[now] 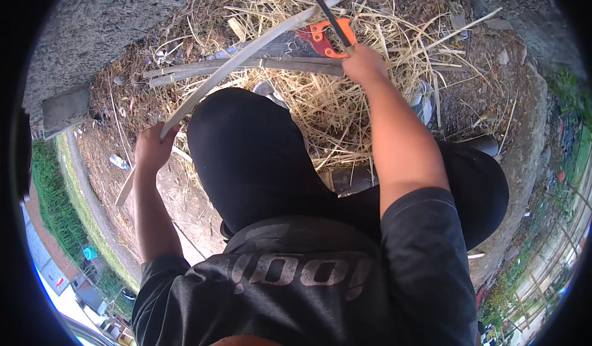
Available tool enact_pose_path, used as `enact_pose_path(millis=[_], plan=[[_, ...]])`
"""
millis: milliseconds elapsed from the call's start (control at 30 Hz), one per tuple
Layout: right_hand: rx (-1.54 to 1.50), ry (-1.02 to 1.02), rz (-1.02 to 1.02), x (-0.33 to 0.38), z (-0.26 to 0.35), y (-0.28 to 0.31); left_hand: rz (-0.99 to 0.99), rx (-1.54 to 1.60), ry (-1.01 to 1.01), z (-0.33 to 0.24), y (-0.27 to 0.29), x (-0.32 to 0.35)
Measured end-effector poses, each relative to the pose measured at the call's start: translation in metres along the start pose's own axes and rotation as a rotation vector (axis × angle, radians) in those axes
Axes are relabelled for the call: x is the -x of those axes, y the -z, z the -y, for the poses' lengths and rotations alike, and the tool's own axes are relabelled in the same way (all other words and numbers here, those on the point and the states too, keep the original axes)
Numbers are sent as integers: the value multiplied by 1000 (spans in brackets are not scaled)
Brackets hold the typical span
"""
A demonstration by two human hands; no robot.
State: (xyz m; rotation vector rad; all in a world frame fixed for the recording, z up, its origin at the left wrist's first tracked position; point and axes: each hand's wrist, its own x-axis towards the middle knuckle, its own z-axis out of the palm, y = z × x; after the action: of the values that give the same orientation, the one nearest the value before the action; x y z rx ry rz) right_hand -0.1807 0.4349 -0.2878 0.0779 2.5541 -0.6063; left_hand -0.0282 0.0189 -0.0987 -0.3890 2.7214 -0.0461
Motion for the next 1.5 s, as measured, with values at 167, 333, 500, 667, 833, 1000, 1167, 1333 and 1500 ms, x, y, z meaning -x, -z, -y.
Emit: enact_pose_path(millis=[167,333,500,667,833,1000,1167,1333,1500], plan=[[-273,89,-102,13,23,-11,6,37,-2,10,-3,-11],[-108,191,95,27,45,-32,104,108,-6,24,-2,-16],[-192,-33,-55,-3,-12,-21,112,51,-17,25,-11,-13],[-587,90,-212,1,8,-9,126,250,5,54,-19,3],[-847,335,-444,7,60,52,33,430,27,68,-14,26],[-850,471,-561,12,84,99,-119,422,23,65,1,46],[-970,477,-657,18,76,112,-275,321,-94,62,8,48],[-1254,434,-743,12,78,121,-289,393,-211,74,8,59],[-1463,418,-673,18,75,136,-229,515,-178,67,8,60]])
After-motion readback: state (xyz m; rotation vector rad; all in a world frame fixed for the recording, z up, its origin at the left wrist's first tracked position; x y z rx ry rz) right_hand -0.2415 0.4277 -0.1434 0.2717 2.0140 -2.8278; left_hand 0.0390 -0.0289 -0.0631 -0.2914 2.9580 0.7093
